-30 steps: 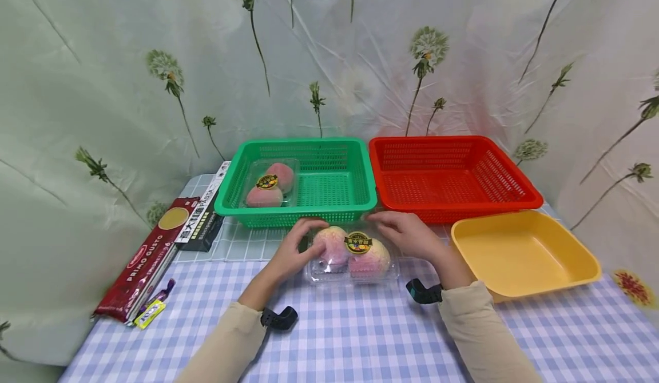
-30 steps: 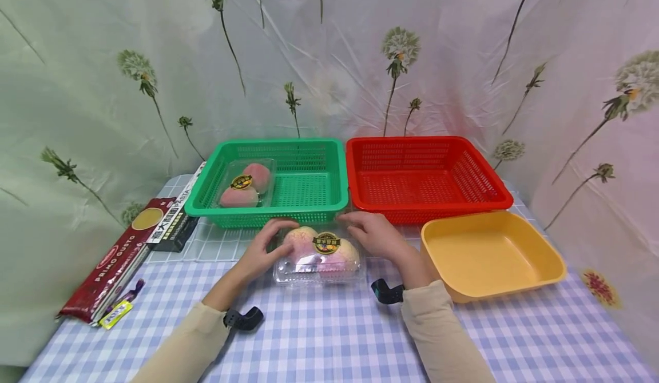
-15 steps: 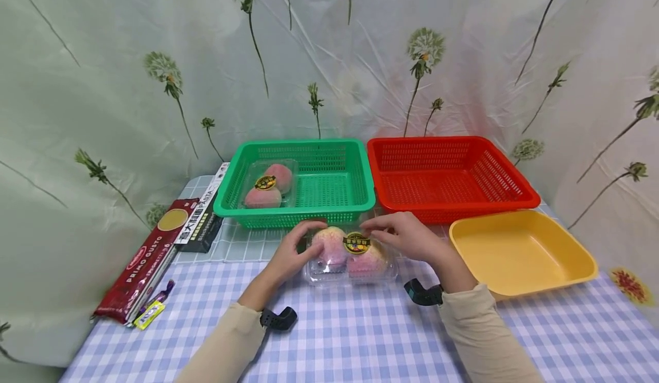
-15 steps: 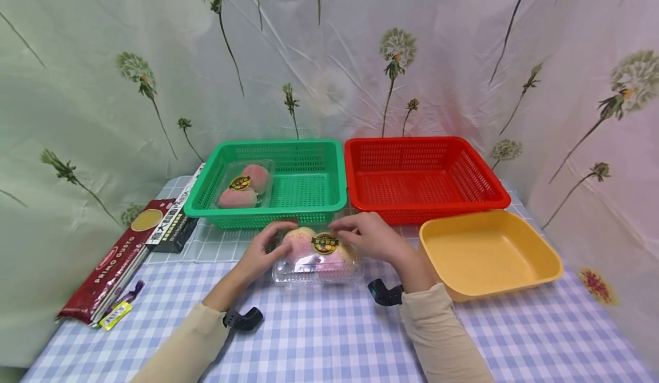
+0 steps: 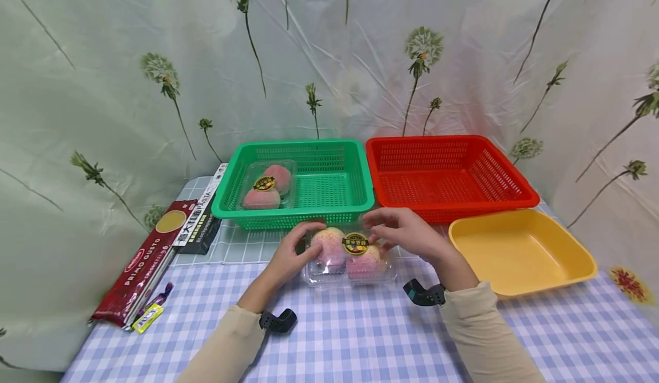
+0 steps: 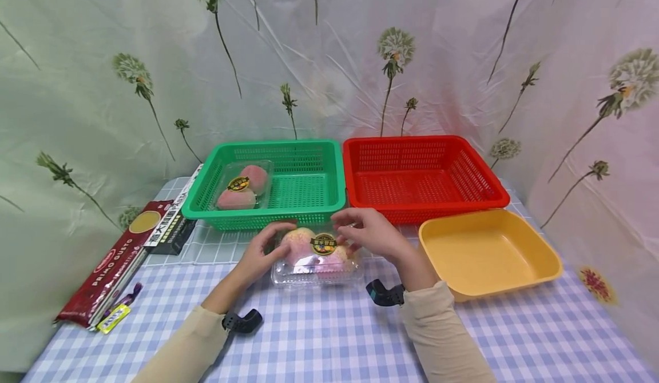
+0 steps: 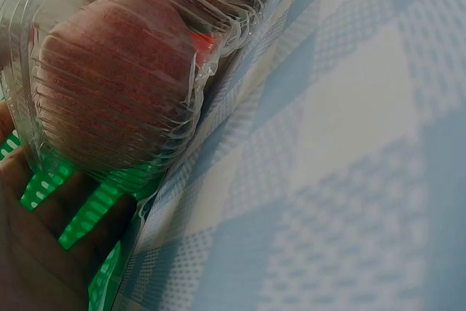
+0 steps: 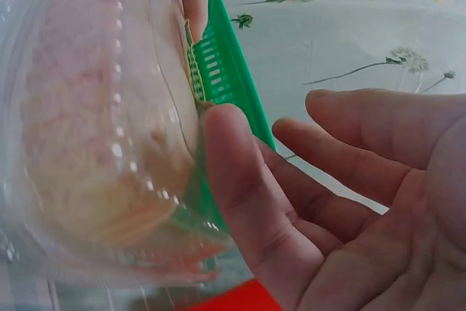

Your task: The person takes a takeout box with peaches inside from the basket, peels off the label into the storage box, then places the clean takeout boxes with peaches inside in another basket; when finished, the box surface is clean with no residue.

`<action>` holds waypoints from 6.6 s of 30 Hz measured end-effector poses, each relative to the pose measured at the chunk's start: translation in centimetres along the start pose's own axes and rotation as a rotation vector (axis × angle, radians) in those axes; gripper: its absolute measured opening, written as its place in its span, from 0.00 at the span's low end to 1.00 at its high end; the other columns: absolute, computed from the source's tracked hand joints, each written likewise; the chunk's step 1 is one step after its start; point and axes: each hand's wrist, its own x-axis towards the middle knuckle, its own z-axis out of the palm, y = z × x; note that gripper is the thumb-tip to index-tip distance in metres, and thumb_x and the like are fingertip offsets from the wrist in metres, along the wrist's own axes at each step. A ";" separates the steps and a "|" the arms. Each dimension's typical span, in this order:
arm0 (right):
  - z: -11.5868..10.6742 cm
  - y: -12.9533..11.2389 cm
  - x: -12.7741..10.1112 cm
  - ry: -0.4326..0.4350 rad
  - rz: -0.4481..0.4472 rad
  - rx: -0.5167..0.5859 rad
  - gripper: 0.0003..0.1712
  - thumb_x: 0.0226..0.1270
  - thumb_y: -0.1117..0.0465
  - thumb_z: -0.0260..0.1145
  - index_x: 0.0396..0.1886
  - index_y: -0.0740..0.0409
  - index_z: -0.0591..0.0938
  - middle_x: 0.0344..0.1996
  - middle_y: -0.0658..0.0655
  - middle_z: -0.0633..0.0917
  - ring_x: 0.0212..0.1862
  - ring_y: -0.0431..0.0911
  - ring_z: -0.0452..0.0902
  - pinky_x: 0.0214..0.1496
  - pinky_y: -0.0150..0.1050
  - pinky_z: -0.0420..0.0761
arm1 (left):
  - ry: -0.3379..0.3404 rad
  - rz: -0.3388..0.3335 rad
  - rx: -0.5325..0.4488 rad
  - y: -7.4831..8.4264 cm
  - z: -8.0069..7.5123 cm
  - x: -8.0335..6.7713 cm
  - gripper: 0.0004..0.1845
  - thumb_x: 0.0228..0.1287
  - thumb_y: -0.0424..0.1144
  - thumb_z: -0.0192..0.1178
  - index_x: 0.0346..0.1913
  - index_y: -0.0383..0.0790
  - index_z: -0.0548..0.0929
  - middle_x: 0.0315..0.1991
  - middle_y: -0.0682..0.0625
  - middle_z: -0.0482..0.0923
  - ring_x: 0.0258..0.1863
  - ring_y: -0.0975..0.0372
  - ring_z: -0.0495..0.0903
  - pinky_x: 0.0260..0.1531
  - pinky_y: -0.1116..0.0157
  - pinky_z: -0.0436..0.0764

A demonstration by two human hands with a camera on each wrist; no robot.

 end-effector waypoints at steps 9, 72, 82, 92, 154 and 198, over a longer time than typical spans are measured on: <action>0.4 -0.1 0.3 -0.013 0.029 -0.019 0.22 0.73 0.60 0.62 0.63 0.64 0.79 0.49 0.62 0.87 0.40 0.50 0.81 0.40 0.43 0.85 | 0.004 0.013 -0.008 0.1 0.1 0.0 0.21 0.66 0.38 0.62 0.62 0.47 0.79 0.64 0.48 0.77 0.64 0.59 0.73 0.60 0.65 0.74; -12.9 4.7 -8.4 0.083 0.278 -0.360 0.22 0.69 0.68 0.59 0.61 0.70 0.76 0.48 0.67 0.83 0.41 0.48 0.82 0.41 0.45 0.87 | 0.002 0.026 0.004 -0.5 -0.1 0.0 0.21 0.66 0.39 0.61 0.62 0.48 0.79 0.64 0.48 0.77 0.63 0.57 0.73 0.58 0.63 0.76; -13.2 7.2 -8.1 0.002 0.405 -0.287 0.25 0.70 0.66 0.60 0.64 0.71 0.72 0.51 0.71 0.81 0.43 0.48 0.82 0.40 0.45 0.85 | -0.004 0.031 -0.009 -0.3 -0.1 0.1 0.21 0.66 0.39 0.61 0.62 0.46 0.79 0.64 0.46 0.76 0.63 0.53 0.74 0.57 0.59 0.77; -13.7 8.2 -8.5 0.007 0.398 -0.362 0.26 0.74 0.61 0.58 0.65 0.72 0.71 0.58 0.75 0.77 0.51 0.58 0.77 0.43 0.49 0.85 | -0.004 0.040 -0.009 -0.4 -0.1 0.1 0.21 0.67 0.40 0.61 0.62 0.46 0.79 0.63 0.46 0.77 0.62 0.53 0.74 0.57 0.59 0.76; -16.1 9.4 -9.0 0.580 0.302 -0.255 0.38 0.77 0.45 0.50 0.64 0.79 0.66 0.73 0.81 0.24 0.73 0.80 0.20 0.70 0.76 0.44 | -0.187 -0.445 -0.233 3.1 -0.1 1.1 0.24 0.74 0.50 0.54 0.70 0.50 0.72 0.62 0.38 0.76 0.43 0.61 0.78 0.28 0.64 0.80; -15.8 10.3 -8.8 0.640 0.288 -0.253 0.38 0.76 0.41 0.51 0.62 0.75 0.68 0.75 0.77 0.29 0.73 0.81 0.27 0.69 0.76 0.50 | 0.059 -0.553 -0.760 15.5 4.1 14.6 0.23 0.76 0.45 0.49 0.70 0.63 0.70 0.70 0.51 0.65 0.57 0.45 0.75 0.51 0.42 0.82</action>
